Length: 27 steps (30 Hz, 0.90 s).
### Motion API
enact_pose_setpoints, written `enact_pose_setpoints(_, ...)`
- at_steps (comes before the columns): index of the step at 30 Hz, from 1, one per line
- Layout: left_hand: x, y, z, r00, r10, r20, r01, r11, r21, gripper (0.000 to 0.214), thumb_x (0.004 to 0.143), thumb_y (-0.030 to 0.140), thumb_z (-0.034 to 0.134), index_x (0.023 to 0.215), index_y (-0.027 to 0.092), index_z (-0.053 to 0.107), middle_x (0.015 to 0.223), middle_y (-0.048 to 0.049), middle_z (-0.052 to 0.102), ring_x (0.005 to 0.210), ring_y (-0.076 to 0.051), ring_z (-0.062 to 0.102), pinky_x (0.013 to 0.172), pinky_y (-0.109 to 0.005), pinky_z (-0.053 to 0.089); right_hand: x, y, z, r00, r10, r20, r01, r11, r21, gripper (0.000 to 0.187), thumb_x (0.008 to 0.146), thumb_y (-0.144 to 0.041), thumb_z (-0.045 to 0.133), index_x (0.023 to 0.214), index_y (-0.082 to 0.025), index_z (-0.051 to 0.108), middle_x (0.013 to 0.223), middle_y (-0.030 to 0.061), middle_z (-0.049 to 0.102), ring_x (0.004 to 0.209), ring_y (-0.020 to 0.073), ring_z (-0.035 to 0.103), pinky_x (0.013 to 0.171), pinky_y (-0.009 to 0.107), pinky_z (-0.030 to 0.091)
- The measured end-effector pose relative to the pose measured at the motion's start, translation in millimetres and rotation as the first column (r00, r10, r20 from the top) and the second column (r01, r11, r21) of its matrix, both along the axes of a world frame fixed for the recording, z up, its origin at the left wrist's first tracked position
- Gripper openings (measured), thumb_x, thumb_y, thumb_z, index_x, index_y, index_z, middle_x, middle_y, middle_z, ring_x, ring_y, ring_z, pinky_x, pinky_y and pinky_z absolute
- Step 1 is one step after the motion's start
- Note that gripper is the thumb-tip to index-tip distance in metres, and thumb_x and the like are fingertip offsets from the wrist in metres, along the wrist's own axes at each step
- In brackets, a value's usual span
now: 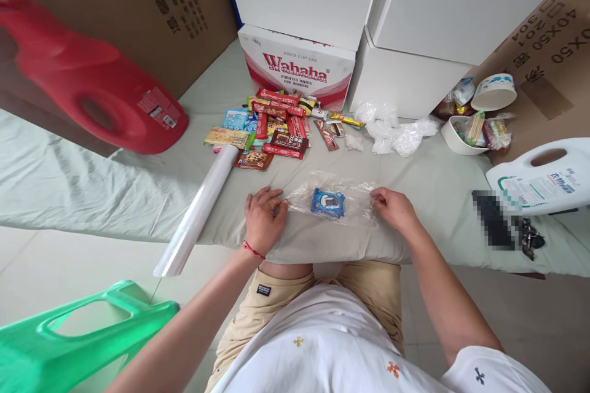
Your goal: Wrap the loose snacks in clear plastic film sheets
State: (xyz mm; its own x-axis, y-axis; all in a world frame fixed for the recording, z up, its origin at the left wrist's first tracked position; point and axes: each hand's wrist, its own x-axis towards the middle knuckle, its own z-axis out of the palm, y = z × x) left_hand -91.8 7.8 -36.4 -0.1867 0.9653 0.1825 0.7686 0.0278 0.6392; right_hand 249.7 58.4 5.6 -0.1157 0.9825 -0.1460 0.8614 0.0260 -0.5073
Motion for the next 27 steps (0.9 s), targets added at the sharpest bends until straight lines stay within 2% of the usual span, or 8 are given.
enact_pose_setpoints(4,3.5,0.3,-1.4,0.999,0.040,-0.015,-0.040,0.999,0.008,0.022,0.092,0.035,0.055,0.078,0.025,0.069,0.123,-0.0073,0.078,0.137,-0.034,0.056,0.123,-0.065,0.028,-23.7,-11.6,18.0,0.996,-0.030,0.088,-0.010,0.909,0.417,0.025,0.100,-0.030,0.053,0.107,-0.021,0.074,0.107,0.0125,0.071,0.102,0.0287,0.062,0.086,0.042,0.053)
enact_pose_setpoints(7,6.7,1.4,-0.2,0.998,0.062,-0.028,-0.062,0.998,0.011,0.021,0.092,0.034,0.055,0.079,0.025,0.069,0.121,-0.0077,0.078,0.136,-0.034,0.057,0.122,-0.065,0.030,-65.5,-38.2,32.8,0.974,0.225,0.028,-0.204,0.815,0.542,0.028,0.105,-0.027,0.047,0.108,-0.022,0.075,0.107,0.0116,0.072,0.104,0.0275,0.061,0.096,0.044,0.052)
enact_pose_setpoints(9,8.4,2.3,0.5,0.997,0.071,-0.034,-0.070,0.997,0.016,0.021,0.092,0.033,0.055,0.078,0.025,0.068,0.120,-0.0079,0.078,0.135,-0.034,0.058,0.121,-0.065,0.031,-93.5,-53.6,29.6,0.912,0.408,0.032,-0.360,0.761,0.540,0.029,0.105,-0.022,0.048,0.115,-0.022,0.075,0.114,0.0106,0.073,0.111,0.0265,0.061,0.101,0.042,0.052)
enact_pose_setpoints(11,9.2,2.8,0.4,0.997,0.075,-0.036,-0.074,0.997,0.024,0.023,0.093,0.033,0.054,0.078,0.024,0.068,0.119,-0.0078,0.078,0.134,-0.034,0.059,0.121,-0.064,0.031,-113.6,-60.2,16.1,0.872,0.486,0.055,-0.444,0.739,0.506,0.033,0.105,-0.022,0.049,0.129,-0.020,0.071,0.129,0.0111,0.071,0.122,0.0272,0.059,0.109,0.043,0.051)
enact_pose_setpoints(16,4.3,1.6,-3.0,0.998,0.053,-0.038,-0.052,0.998,0.035,0.026,0.095,0.035,0.053,0.076,0.025,0.067,0.118,-0.0069,0.078,0.131,-0.032,0.061,0.119,-0.060,0.036,-124.9,-42.3,-18.6,0.897,0.425,0.122,-0.435,0.796,0.421,0.047,0.106,-0.034,0.052,0.149,-0.018,0.058,0.153,0.0135,0.058,0.145,0.0330,0.047,0.122,0.056,0.039)
enact_pose_setpoints(20,-2.6,4.4,1.6,0.998,0.069,-0.016,-0.067,0.996,0.067,0.032,0.099,0.043,0.048,0.082,0.024,0.066,0.113,-0.0115,0.076,0.124,-0.031,0.063,0.111,-0.052,0.046,-121.9,-28.6,-20.3,0.867,0.471,0.162,-0.495,0.778,0.386,0.044,0.106,-0.033,0.052,0.146,-0.018,0.061,0.153,0.0125,0.059,0.147,0.0315,0.047,0.126,0.057,0.033)
enact_pose_setpoints(24,4.3,21.6,20.2,0.991,0.136,0.001,-0.136,0.987,0.086,0.039,0.099,0.052,0.048,0.107,0.019,0.066,0.119,-0.0170,0.069,0.122,-0.034,0.062,0.109,-0.052,0.047,-121.4,-27.0,-18.6,0.855,0.493,0.160,-0.514,0.769,0.379,0.042,0.105,-0.030,0.053,0.145,-0.021,0.063,0.151,0.0117,0.060,0.147,0.0305,0.048,0.126,0.059,0.033)
enact_pose_setpoints(27,21.7,46.3,33.5,0.996,0.081,-0.036,-0.079,0.995,0.062,0.060,0.092,0.061,0.057,0.131,0.015,0.059,0.135,-0.0209,0.063,0.131,-0.038,0.057,0.108,-0.053,0.047,-119.8,-26.2,-20.9,0.854,0.497,0.154,-0.515,0.763,0.391,0.041,0.105,-0.031,0.052,0.145,-0.022,0.063,0.150,0.0101,0.061,0.146,0.0301,0.048,0.126,0.058,0.033)
